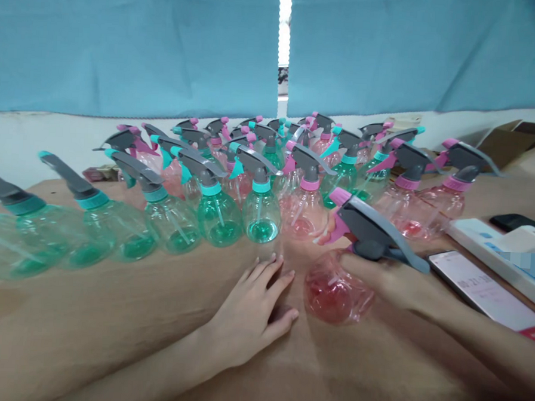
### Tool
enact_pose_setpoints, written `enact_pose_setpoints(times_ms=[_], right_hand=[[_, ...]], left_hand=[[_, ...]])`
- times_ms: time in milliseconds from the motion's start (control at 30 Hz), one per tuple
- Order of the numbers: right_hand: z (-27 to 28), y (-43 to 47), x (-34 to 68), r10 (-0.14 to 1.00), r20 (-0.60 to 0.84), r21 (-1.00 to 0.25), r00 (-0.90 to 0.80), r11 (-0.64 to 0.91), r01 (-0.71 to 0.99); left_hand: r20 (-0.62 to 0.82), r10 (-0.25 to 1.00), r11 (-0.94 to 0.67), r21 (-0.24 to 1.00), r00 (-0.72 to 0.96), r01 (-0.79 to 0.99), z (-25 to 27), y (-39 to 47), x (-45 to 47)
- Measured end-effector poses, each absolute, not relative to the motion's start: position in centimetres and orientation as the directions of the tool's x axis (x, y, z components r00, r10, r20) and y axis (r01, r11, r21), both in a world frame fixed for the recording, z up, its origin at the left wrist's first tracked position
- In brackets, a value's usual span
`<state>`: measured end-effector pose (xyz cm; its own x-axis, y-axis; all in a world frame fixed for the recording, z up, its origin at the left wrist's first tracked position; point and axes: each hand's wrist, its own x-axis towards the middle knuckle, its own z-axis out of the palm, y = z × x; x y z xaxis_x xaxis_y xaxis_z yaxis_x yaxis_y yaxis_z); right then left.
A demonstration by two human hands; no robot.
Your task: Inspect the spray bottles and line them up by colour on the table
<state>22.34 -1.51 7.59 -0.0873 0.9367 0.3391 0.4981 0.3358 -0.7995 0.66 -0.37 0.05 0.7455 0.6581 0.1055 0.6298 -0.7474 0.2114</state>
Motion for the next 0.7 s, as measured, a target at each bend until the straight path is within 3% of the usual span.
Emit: enact_pose_setpoints(times_ms=[167, 433, 700], right_hand=[[6.9, -1.1, 22.8, 0.961, 0.267, -0.8, -0.076, 0.265, 0.539], [7.3, -0.8, 22.5, 0.95, 0.255, -0.838, -0.181, 0.31, 0.448], [8.0, -1.3, 21.8, 0.958, 0.284, -0.81, -0.043, 0.264, 0.523]], left_hand=[[0.109, 0.66, -0.746, 0.214, 0.743, 0.631, 0.0, -0.4, 0.7], [0.082, 0.665, -0.74, 0.202, 0.742, 0.641, 0.1, -0.4, 0.8], [0.099, 0.665, -0.74, 0.221, 0.741, 0.635, 0.0, -0.4, 0.8]])
